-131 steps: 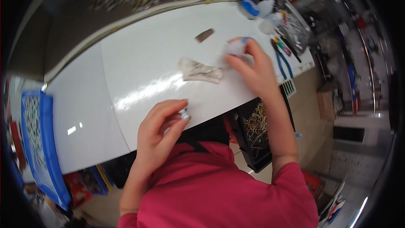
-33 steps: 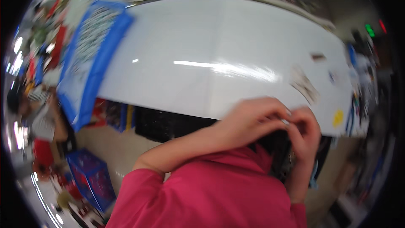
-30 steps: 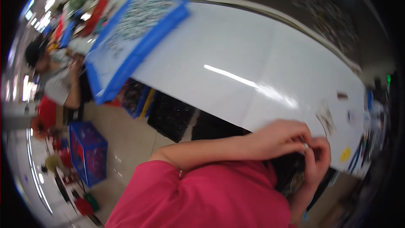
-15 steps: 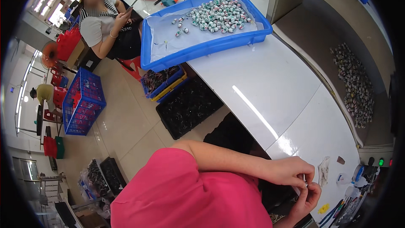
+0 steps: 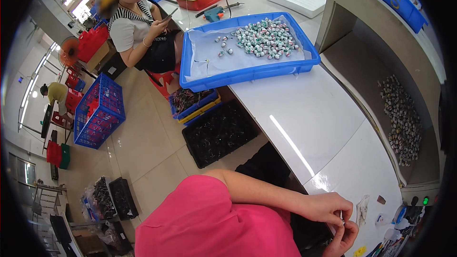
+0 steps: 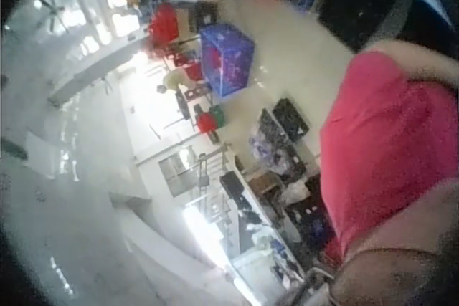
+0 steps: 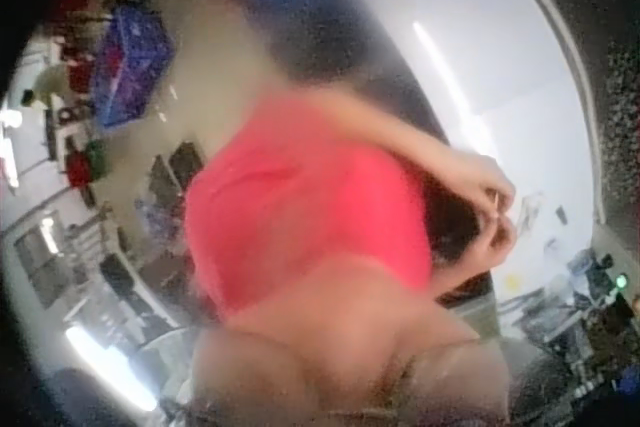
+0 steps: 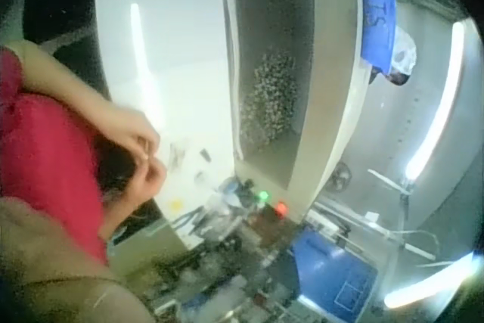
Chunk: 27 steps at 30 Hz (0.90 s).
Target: The person assembles figurine pieces by applying glue from a bottle with a needle applicator, pressing the parts together by hand, and placing the assembled pieces into a blue tray.
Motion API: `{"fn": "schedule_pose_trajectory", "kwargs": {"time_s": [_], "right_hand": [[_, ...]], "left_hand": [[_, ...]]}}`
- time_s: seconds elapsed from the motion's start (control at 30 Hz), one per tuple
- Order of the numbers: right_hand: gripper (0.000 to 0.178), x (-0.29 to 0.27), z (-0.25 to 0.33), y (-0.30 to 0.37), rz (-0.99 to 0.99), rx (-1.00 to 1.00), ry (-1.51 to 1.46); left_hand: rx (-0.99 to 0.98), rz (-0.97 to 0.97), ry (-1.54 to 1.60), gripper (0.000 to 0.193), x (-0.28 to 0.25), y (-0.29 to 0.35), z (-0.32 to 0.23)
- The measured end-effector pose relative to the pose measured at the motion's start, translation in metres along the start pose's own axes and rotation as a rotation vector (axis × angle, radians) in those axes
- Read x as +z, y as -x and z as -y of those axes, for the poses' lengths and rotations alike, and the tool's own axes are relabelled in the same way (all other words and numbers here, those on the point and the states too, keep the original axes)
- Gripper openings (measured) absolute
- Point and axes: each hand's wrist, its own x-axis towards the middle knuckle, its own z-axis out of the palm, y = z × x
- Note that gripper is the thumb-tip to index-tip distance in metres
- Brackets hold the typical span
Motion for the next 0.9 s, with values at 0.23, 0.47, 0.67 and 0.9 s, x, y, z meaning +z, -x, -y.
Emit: {"fn": "schedule_pose_trajectory", "kwargs": {"time_s": [0.23, 0.47, 0.67, 0.9], "right_hand": [[0.017, 0.021, 0.016, 0.015, -0.025, -0.015, 0.014], [0.017, 0.026, 0.011, 0.023, -0.015, -0.055, 0.060], [0.016, 0.032, 0.009, 0.027, 0.000, -0.001, -0.043], [0.015, 0.039, 0.017, 0.027, -0.038, -0.091, 0.023]], "left_hand": [[0.007, 0.001, 0.016, 0.017, -0.011, 0.022, -0.009], [0.018, 0.003, 0.014, 0.017, -0.016, 0.032, -0.011], [0.035, -0.017, 0.019, 0.018, -0.018, 0.039, -0.012], [0.045, -0.024, 0.028, 0.017, -0.021, 0.043, -0.013]]}}
